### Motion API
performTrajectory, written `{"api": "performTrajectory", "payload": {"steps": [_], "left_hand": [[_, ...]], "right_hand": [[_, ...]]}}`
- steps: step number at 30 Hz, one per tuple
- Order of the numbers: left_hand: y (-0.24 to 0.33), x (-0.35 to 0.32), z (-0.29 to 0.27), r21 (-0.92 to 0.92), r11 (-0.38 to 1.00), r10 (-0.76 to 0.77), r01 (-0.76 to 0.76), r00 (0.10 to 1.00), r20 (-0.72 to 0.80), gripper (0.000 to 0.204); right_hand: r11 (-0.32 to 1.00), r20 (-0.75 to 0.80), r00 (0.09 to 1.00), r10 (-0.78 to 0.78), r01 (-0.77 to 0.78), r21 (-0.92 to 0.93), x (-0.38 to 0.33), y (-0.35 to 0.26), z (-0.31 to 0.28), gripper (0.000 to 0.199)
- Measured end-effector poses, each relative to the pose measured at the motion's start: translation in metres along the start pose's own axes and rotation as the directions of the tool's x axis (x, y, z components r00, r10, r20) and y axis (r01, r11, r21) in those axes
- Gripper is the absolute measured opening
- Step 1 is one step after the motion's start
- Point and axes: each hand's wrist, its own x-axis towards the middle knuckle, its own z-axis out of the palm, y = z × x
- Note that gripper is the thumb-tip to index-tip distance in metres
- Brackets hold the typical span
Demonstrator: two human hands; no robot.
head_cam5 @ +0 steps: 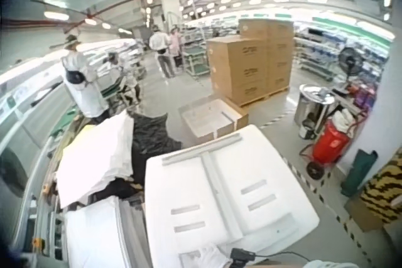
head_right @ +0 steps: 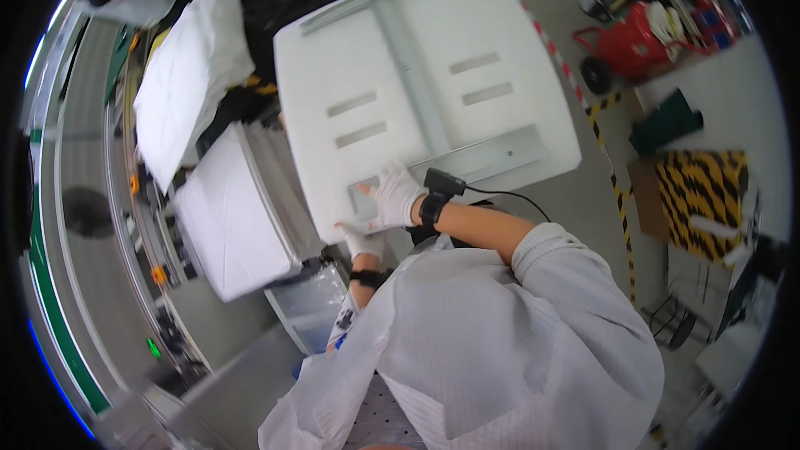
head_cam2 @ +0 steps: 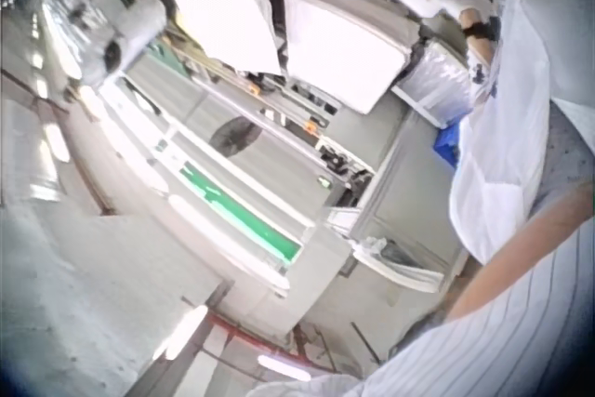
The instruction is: The recorder is assembling the interior padding of a large battery storage box, unwrapping a plastic housing, and placing battery components and brackets into the box on a factory floor.
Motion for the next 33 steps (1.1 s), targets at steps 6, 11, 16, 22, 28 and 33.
{"api": "performTrajectory", "payload": {"steps": [6, 11, 16, 22, 28, 33], "left_hand": [[-0.008, 0.024, -0.009, 0.922, 0.376, -0.607, -0.087, 0.730, 0.316, 0.061], [-0.110, -0.038, 0.161, 0.214, -0.554, -0.415, -0.804, 0.490, 0.766, 0.056], [-0.233, 0.006, 0.196, -0.435, -0.670, -0.622, -0.601, 0.134, 0.772, 0.050], [-0.256, 0.032, 0.204, -0.493, -0.599, -0.722, -0.631, 0.159, 0.674, 0.034], [-0.242, 0.005, 0.210, -0.470, -0.486, -0.757, -0.736, 0.087, 0.647, 0.035], [-0.223, 0.035, 0.193, -0.447, -0.583, -0.770, -0.679, 0.287, 0.569, 0.042]], "right_hand": [[0.819, -0.690, 0.474, 0.547, -0.136, 0.557, -0.115, 0.093, 0.046, 0.078], [-0.179, 0.212, -0.238, 0.948, 0.156, 0.972, -0.196, 0.185, 0.151, 0.073], [-0.552, 0.271, 0.482, 0.834, 0.718, 0.423, -0.180, 0.200, 0.142, 0.066], [-0.475, 0.358, 0.361, 0.861, 0.822, 0.315, -0.150, 0.236, 0.156, 0.065], [-0.448, 0.364, 0.330, 0.871, 0.838, 0.312, -0.158, 0.237, 0.148, 0.068], [-0.492, 0.387, 0.340, 0.857, 0.764, 0.417, -0.161, 0.242, 0.153, 0.070]]}}
